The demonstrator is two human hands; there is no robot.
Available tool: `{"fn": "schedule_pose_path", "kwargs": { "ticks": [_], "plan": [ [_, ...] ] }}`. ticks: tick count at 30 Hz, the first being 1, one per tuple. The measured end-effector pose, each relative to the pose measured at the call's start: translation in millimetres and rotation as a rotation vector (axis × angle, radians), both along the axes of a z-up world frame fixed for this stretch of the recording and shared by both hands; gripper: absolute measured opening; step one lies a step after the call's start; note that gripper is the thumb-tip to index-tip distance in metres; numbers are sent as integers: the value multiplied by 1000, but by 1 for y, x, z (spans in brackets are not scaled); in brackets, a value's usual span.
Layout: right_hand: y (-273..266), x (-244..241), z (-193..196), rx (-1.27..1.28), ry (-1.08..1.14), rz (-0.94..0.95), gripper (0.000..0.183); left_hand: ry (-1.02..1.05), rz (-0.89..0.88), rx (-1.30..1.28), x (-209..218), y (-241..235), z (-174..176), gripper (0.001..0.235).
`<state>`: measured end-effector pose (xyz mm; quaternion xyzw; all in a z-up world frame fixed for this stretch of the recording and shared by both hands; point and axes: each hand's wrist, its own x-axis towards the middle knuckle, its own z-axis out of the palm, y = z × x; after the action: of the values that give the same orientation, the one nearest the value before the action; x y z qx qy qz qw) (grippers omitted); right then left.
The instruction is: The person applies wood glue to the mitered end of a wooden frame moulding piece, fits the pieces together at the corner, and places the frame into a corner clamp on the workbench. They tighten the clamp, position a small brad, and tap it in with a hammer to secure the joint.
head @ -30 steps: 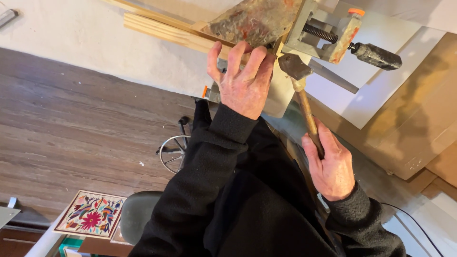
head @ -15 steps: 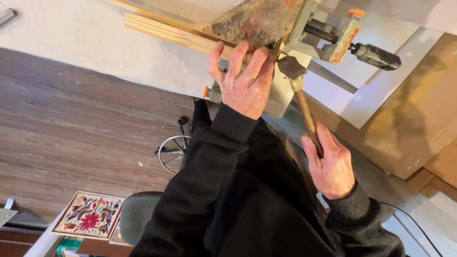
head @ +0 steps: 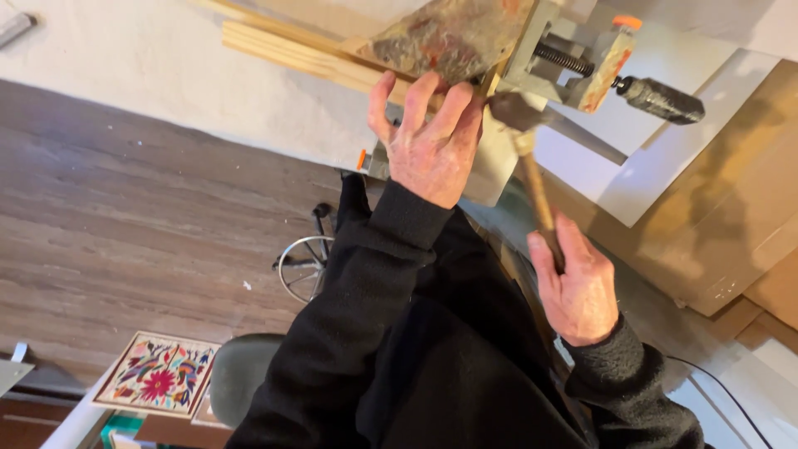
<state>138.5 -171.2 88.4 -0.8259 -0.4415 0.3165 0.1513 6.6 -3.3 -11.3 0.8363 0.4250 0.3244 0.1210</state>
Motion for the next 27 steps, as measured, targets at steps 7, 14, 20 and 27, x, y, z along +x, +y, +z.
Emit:
{"fn": "schedule_pose_path", "kwargs": {
  "ticks": [7, 14, 20, 27],
  "plan": [
    [0, 2, 23, 15, 21, -69, 39, 55, -9, 6, -4, 1, 6, 12],
    [-25, 10, 27, -34, 90, -183, 40, 88, -92, -193, -19, 26, 16, 111],
    [-19, 4, 79, 164, 449, -314, 42, 164, -74, -142, -7, 36, 0, 130],
    [-55, 0, 26, -34, 61, -92, 27, 150, -92, -172, -6, 37, -3, 130]
  ]
}}
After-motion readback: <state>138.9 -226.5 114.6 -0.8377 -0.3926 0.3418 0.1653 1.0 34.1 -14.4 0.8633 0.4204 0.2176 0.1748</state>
